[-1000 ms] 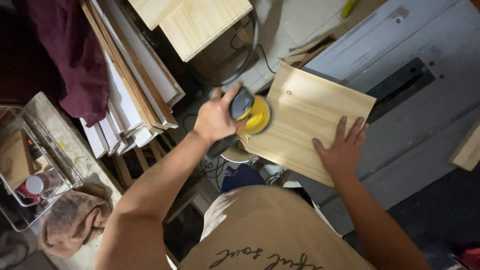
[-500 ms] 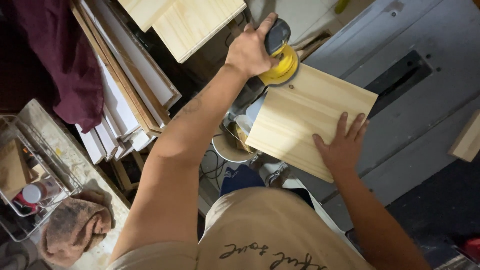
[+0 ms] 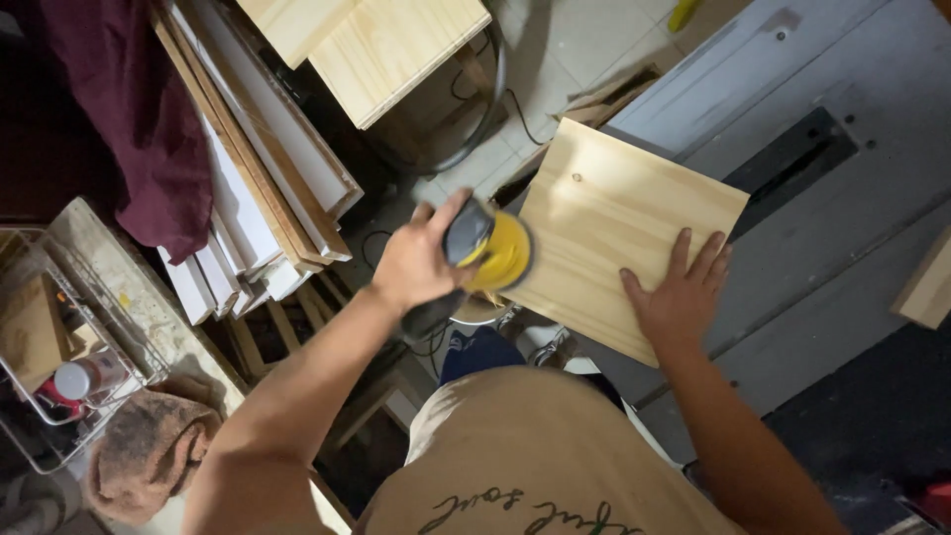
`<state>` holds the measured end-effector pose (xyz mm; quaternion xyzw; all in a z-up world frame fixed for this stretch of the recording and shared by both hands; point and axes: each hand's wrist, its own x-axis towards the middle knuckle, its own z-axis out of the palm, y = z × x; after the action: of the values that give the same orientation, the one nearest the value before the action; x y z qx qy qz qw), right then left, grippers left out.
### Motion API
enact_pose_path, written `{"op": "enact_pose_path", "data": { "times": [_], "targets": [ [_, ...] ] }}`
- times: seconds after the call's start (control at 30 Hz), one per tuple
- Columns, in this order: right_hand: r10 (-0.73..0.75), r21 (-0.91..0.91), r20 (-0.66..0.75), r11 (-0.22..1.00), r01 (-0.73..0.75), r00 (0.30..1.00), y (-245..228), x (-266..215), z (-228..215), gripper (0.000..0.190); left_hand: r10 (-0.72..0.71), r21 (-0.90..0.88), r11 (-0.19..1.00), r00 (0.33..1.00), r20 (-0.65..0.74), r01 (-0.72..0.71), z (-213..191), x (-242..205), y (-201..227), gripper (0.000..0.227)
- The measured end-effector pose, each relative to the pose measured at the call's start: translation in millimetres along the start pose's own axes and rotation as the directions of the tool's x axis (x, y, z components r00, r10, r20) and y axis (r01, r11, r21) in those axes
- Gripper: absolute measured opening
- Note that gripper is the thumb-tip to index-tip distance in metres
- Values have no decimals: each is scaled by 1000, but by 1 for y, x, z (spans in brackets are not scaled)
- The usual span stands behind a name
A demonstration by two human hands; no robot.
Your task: Sanding the surface of a wooden board using an orbital sander on a workbench.
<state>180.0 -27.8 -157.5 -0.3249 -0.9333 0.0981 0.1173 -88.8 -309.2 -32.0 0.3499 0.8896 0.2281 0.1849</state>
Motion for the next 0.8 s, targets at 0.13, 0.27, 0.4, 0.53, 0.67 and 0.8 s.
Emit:
{"op": "enact_pose_path", "data": {
  "times": [0.13,0.27,0.4,0.53,0.67,0.8],
  "targets": [
    [14,43,19,999,-14,1000,-4,0,-4,109,-85,31,996,992,88,82,-9,-41,2,101],
    [3,33,-7,999,-2,1000,0,-1,1,110,-111,52,993,991,77,107,-2,-41,-11,106],
    [-32,17,-16,999,32,999,6,-3,6,109,17,-1,1000,1000,-24,-18,2,-5,-7,94],
    [-40,-1,-51,999,40,998,10,-3,15,108,151,-36,987,981,-122,-157,12,63,-5,95],
    [-28,-42,-23,999,27,999,10,-6,11,106,260,-17,965,959,-116,-263,6,128,7,99],
    [63,12,78,998,-64,995,12,-9,13,107,121,-70,991,989,80,-115,-13,186,35,112]
  ]
}}
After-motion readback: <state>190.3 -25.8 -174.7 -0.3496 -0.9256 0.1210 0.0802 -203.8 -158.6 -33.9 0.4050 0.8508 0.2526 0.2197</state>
